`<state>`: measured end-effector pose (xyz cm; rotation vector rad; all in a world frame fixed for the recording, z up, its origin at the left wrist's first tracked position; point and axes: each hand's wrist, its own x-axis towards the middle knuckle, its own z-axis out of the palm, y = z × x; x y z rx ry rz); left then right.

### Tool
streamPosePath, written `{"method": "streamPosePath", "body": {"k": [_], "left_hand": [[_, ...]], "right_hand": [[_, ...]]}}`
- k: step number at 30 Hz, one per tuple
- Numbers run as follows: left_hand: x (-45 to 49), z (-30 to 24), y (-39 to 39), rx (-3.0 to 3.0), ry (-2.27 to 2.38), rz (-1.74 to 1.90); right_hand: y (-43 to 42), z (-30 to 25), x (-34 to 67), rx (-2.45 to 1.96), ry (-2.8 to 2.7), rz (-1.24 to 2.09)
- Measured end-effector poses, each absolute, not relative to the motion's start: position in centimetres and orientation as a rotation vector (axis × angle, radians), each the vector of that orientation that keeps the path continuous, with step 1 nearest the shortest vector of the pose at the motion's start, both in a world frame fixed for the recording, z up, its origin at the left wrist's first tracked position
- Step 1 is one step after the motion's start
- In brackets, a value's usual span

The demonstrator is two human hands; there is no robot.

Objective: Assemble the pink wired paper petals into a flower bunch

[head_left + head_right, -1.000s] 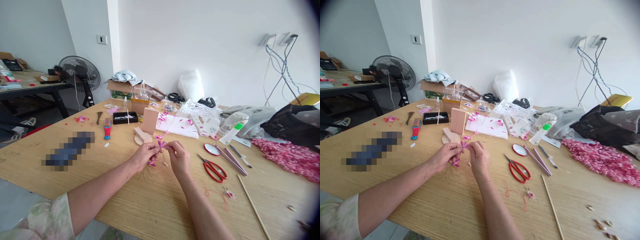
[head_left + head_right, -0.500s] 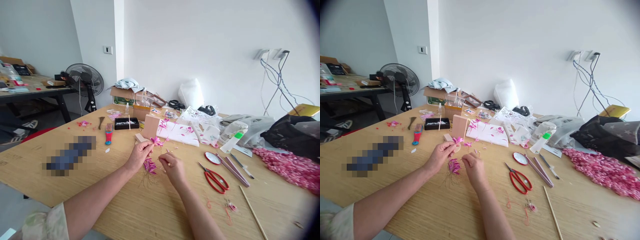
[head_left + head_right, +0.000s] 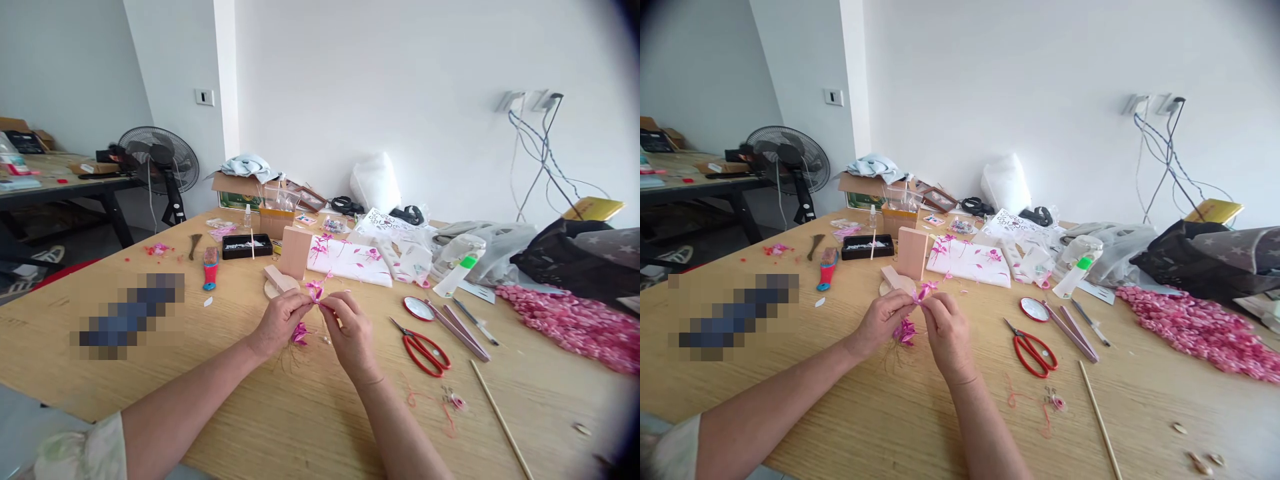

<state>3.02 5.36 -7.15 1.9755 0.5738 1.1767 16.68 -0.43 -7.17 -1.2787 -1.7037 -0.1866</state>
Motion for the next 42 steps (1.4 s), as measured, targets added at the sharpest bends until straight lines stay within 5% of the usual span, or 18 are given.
{"method": "streamPosePath", "body": {"k": [9, 16, 26, 33, 42], "left_hand": [[3.0, -7.4, 5.3, 1.841, 0.612, 1.009], [2.7, -8.2, 6.8, 1.556, 0.708, 0.992], [2.3, -6.8, 6.2, 1.611, 0.557, 1.045], [2.8, -7.6, 6.0, 1.367, 0.477, 0.914], [3.1, -7.3, 5.2, 1.216, 0.450, 0.779]], "right_hand": [[-0.2, -7.3, 16.5, -1.314, -1.687, -0.146], [-0.1, -6.5, 20.8, -1.469, -1.153, -0.207], [1.3, -9.7, 16.2, -1.298, -1.928, 0.051], [-0.3, -7.0, 17.3, -1.288, -1.501, -0.129], [-0.2, -7.6, 17.0, -1.316, -1.660, -0.193]]}}
